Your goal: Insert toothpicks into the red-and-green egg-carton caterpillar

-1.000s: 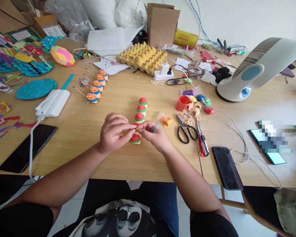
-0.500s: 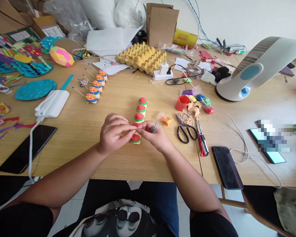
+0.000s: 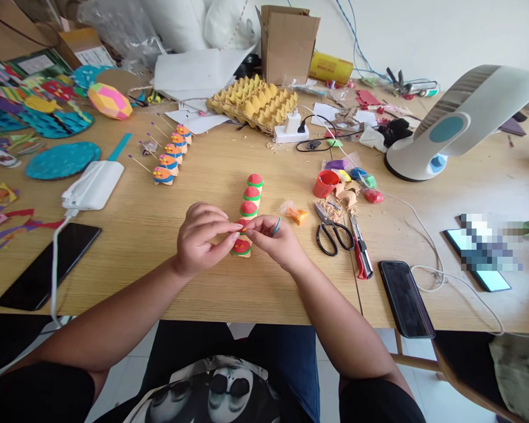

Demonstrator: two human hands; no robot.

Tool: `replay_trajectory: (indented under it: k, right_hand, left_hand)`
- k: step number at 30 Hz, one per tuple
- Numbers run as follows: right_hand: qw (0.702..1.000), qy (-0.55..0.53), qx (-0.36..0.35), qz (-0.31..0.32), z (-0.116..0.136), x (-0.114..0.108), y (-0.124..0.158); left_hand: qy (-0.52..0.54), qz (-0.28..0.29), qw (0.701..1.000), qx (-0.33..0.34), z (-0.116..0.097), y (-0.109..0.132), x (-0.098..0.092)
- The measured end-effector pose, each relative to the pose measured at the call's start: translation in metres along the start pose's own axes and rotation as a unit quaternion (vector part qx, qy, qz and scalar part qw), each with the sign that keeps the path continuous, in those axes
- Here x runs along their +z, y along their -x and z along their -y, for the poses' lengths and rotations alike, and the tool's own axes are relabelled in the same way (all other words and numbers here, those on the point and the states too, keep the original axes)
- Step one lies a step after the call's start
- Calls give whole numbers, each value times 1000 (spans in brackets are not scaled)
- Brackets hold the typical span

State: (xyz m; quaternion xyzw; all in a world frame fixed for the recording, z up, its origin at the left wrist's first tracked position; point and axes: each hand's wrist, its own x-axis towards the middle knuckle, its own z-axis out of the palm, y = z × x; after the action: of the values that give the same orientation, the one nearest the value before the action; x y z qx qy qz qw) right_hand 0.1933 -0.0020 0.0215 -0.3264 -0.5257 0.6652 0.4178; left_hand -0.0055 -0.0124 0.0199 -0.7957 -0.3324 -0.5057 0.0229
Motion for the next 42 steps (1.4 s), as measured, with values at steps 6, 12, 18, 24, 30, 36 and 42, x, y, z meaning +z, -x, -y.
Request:
replay_trajectory:
  k: [6,12,18,24,30,36,42]
  right_hand:
    - [999,-37,26,-30,-4,-2,-1]
    - [998,-47,31,-28,-5,-2,-2]
    - [998,-56,25,-28,-6,-2,-2]
    - [998,-51,22,-28,-7,-1,-2]
    - [998,-55,9,-19,-8,-2,-2]
    - [999,-47,16,-18,-7,-2,-2]
    - [998,-49,33,-10,-6,0,-1]
  left_hand:
    - [-7,17,1000,3,-1,3,-1]
    - [-6,39,999,11,0,5,-1]
    - [-1,37,999,11,0,6,1]
    - [-10,43,999,5,0,7,1]
    - [-1,35,999,16,0,6,1]
    - [-12,31,999,8,1,6,1]
    - [-30,18,999,4,2,5,3]
